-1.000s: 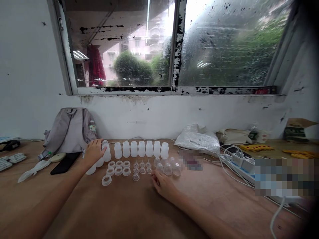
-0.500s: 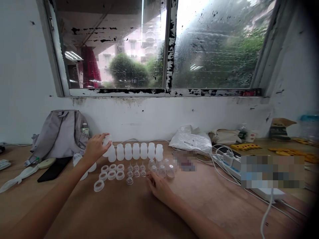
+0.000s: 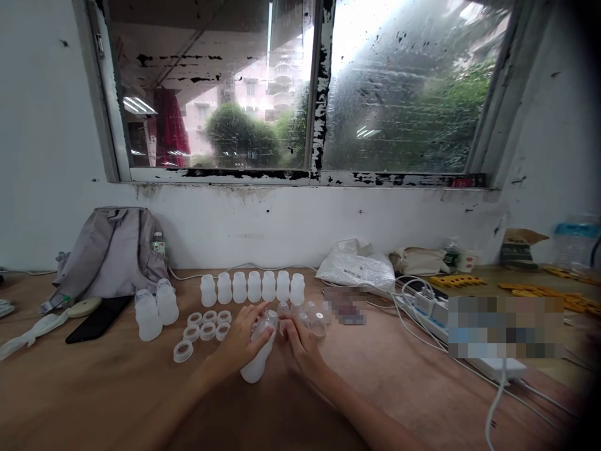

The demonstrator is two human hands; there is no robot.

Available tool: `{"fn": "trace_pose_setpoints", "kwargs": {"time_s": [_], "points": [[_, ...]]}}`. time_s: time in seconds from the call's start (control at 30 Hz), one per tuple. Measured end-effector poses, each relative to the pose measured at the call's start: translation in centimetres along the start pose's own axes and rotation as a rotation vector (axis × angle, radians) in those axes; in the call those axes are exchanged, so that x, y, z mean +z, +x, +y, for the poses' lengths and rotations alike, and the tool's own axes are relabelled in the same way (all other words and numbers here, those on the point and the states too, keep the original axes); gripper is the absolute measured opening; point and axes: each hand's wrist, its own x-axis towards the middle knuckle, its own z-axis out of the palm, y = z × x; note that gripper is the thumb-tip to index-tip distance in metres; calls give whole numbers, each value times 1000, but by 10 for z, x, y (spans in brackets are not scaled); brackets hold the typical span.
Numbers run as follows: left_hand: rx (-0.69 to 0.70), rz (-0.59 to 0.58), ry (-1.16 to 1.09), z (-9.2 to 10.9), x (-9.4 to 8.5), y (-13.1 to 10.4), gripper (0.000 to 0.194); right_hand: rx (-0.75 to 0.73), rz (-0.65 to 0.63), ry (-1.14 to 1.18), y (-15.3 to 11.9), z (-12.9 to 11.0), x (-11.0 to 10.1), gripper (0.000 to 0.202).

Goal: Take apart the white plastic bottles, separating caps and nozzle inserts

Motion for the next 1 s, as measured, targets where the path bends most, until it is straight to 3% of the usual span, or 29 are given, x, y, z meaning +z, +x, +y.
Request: {"fn": "trace_pose_setpoints", "kwargs": {"time_s": [0.23, 0.47, 0.87, 1.0], "points": [[-84, -172, -146, -3, 25, -15, 37, -22, -20, -36, 3, -3, -7, 29], [-228, -293, -288, 11, 25, -15, 34, -55, 55, -246, 10, -2, -11, 35], [-399, -359, -624, 9, 28, -7, 28, -25, 97, -123, 16, -1, -14, 35], [-518, -422, -822, 13, 24, -9, 31, -20, 101, -108, 18, -2, -16, 36]]}}
